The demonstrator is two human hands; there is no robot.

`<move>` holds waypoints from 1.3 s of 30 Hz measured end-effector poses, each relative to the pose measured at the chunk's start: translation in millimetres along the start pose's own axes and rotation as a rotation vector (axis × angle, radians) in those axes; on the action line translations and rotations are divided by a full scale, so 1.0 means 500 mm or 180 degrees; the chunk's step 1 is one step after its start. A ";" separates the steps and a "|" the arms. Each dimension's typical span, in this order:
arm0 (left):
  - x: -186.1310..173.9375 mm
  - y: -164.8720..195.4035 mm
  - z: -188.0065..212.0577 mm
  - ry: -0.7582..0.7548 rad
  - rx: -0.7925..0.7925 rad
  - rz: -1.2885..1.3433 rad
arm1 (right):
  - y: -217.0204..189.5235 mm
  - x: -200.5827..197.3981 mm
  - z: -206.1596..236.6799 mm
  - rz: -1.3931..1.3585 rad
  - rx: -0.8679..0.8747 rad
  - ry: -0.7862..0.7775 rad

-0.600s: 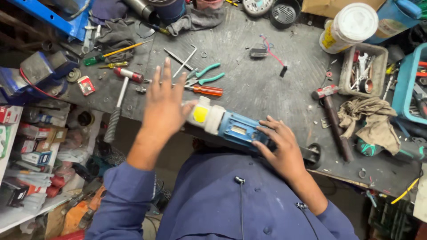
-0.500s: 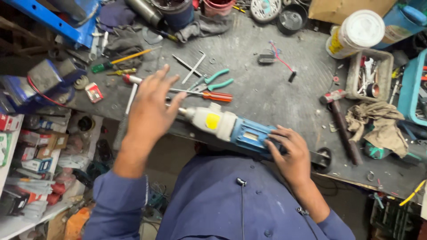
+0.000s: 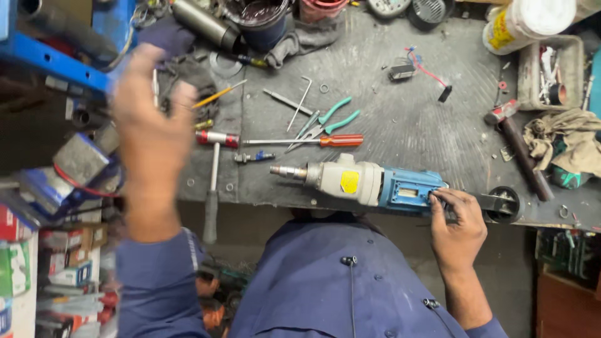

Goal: The person selects and uses various hand tools to disassemble and reassemble a blue and white impact wrench. They use pliers to remove a screw, apply a substance from a tube to the internal components, and then use pliers to strip and connect wires to the tool's terminals.

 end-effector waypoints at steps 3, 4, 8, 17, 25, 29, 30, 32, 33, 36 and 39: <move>0.110 -0.010 0.031 -0.1067 -0.0399 0.0078 | -0.001 0.010 0.011 -0.0108 0.0240 0.0071; 0.154 -0.003 0.041 -0.1448 -0.0773 0.0936 | 0.010 0.011 0.018 -0.0342 0.0378 0.0105; 0.250 0.021 0.082 -0.1530 -0.0703 0.0926 | 0.052 0.021 0.040 -0.1298 0.0700 0.0341; 0.224 -0.042 0.071 -0.0661 0.0366 -0.0537 | 0.099 0.031 0.080 -0.1784 0.0966 0.0601; 0.227 -0.058 0.151 -0.1653 0.0749 -0.0594 | 0.108 0.040 0.089 -0.2094 0.1009 0.0748; 0.264 -0.050 0.175 -0.1543 0.0899 -0.0771 | 0.113 0.044 0.099 -0.2170 0.1066 0.0821; 0.270 -0.043 0.179 -0.1548 0.0771 -0.0592 | 0.113 0.043 0.101 -0.2162 0.1089 0.0835; 0.278 -0.019 0.181 -0.1566 0.0547 -0.0241 | 0.121 0.039 0.109 -0.2455 0.1694 0.1151; 0.282 -0.002 0.181 -0.1684 0.0441 -0.0313 | 0.122 0.038 0.110 -0.2600 0.2010 0.1317; 0.285 0.082 0.193 -0.1957 0.0256 -0.0251 | 0.111 0.026 0.090 -0.1847 0.1466 0.1010; 0.271 0.173 0.182 -0.2238 0.0342 0.0383 | 0.099 0.023 0.058 -0.2701 0.1100 0.0973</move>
Point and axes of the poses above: each hand's wrist, its own z-axis away from the middle knuckle, its own x-axis out of the palm, y = z × x, the point moved 1 cm from there along -z, towards the middle knuckle, and after that the axes turned 10 degrees about -x, right-handed, at the moved point
